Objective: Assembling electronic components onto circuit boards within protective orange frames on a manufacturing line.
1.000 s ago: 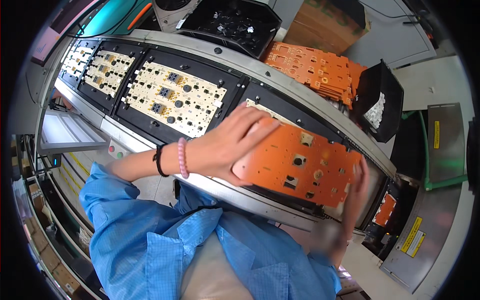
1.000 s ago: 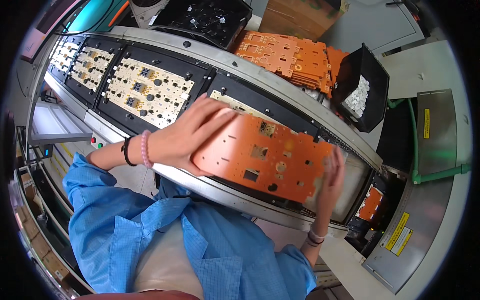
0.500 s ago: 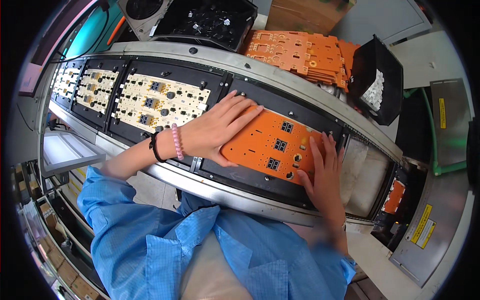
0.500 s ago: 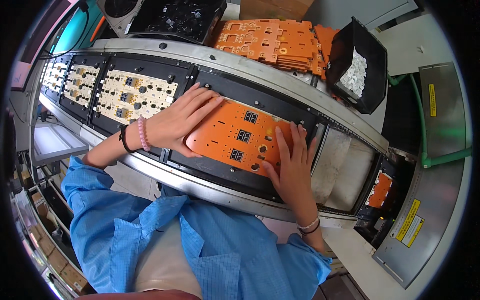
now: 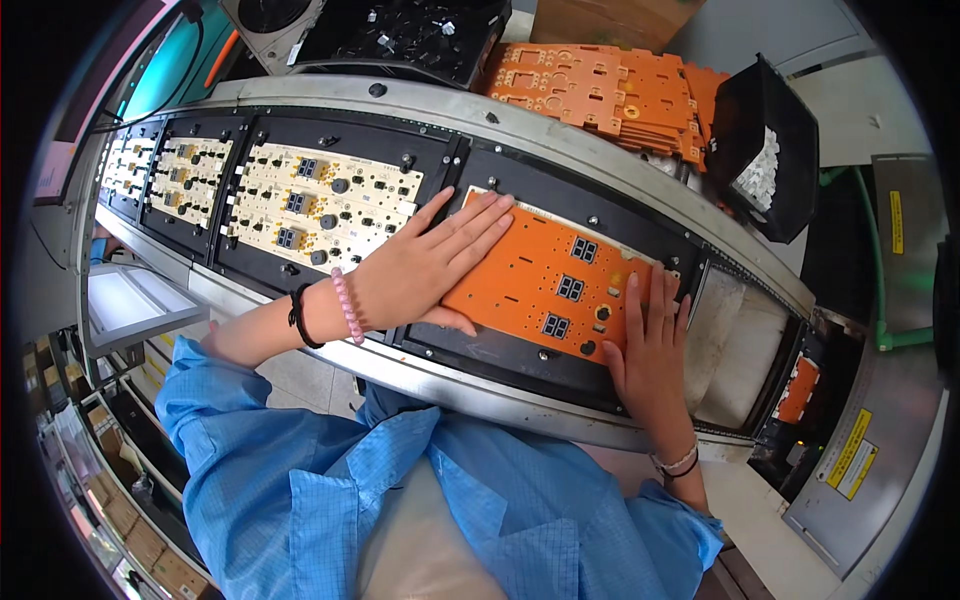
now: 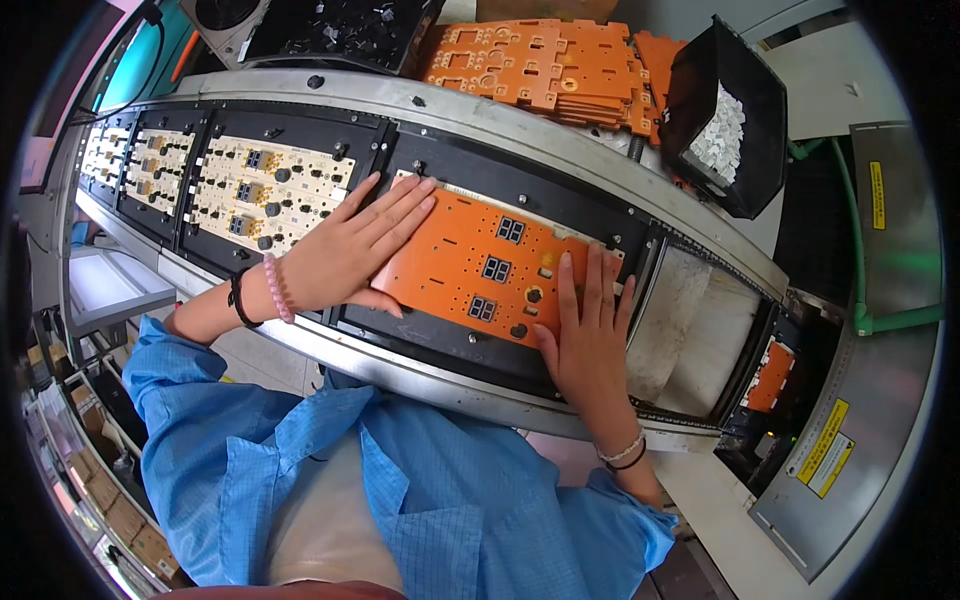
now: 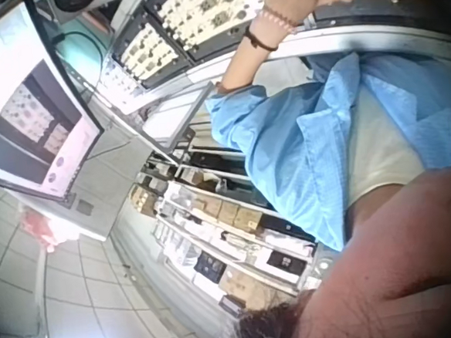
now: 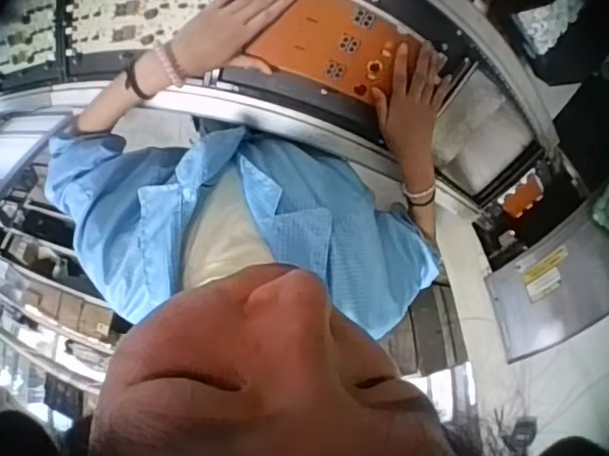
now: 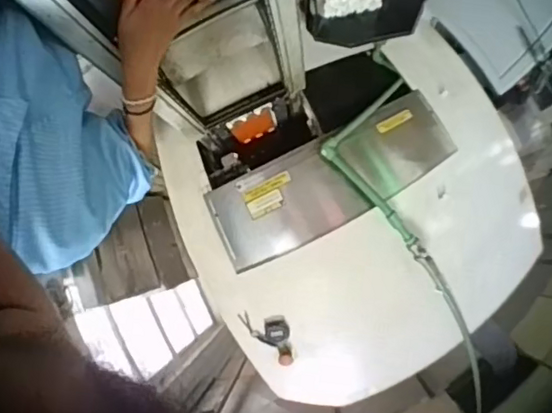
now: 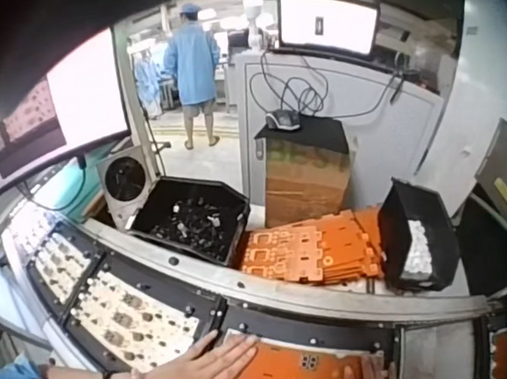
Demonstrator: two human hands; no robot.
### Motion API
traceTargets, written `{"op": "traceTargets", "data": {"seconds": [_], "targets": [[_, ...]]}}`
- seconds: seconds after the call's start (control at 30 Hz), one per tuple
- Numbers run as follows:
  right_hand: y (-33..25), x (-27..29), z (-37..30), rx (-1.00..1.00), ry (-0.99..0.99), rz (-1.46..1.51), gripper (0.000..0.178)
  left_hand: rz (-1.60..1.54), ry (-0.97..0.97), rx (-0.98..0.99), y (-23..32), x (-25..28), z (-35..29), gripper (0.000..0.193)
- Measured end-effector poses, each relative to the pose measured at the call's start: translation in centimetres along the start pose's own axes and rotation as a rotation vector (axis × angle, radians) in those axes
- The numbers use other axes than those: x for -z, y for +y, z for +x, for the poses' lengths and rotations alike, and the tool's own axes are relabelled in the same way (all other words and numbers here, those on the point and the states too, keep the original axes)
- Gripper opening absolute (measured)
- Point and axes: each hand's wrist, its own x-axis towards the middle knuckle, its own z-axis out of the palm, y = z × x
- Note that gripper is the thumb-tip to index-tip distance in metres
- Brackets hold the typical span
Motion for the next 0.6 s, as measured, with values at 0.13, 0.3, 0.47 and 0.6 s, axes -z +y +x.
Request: {"op": "traceTargets", "data": {"seconds": [0.13,0.3,0.47,0.6], "targets": [[0.0,0.0,-0.1,-0.023,-0.001,-0.002,0.080,-0.015,-0.003,-0.008,0.0,0.2,0.2,0.123],[0.3,0.8,-0.1,0.007,-0.022,0.053,0.097,0.017,-0.043,0.060,0.6,1.2,-1.0,0.113],[1.1,2.8,0.3,0.044,-0.079,0.111,0.121,-0.027,-0.056,0.034,0.2,1.5,-0.6,0.115],[1.5,3.6,1.2,0.096,-0.089,0.064,0.125,-0.042,-0.032,0.001,-0.2,1.6,0.3,0.120]]}}
